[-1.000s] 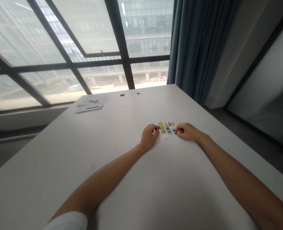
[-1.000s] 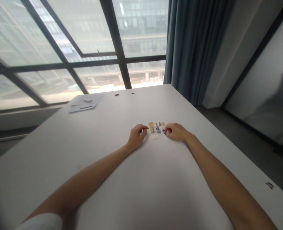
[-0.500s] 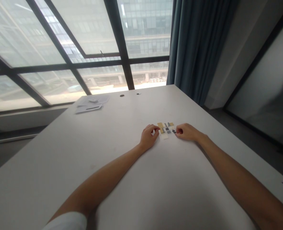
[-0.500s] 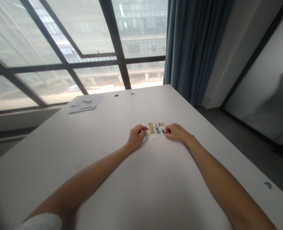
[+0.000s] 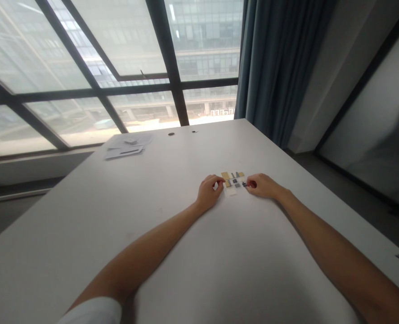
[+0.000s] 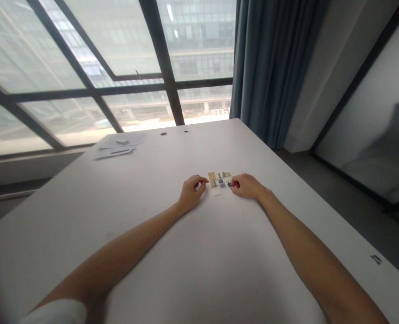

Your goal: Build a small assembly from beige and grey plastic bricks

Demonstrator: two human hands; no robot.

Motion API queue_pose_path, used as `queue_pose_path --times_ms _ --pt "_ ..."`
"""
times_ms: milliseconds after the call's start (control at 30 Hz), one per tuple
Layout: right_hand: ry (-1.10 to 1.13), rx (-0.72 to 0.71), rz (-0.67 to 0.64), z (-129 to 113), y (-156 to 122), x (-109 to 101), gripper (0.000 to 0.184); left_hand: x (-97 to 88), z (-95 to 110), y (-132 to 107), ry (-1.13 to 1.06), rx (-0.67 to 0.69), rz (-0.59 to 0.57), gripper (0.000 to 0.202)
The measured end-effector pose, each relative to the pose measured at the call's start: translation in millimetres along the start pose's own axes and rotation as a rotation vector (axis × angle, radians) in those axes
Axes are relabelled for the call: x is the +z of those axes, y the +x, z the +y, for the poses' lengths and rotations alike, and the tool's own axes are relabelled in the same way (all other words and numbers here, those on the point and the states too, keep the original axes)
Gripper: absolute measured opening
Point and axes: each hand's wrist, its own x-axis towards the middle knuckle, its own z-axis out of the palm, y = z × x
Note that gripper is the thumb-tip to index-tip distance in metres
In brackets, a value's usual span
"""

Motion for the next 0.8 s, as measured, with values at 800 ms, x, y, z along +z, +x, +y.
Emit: queue_pose_path --times_ms 800 --pt "0.003 0.019 0.023 5.8 -0.6 1.1 0.014 -1.3 3.4 -0.1 0.009 -0.024 -0.025 0.019"
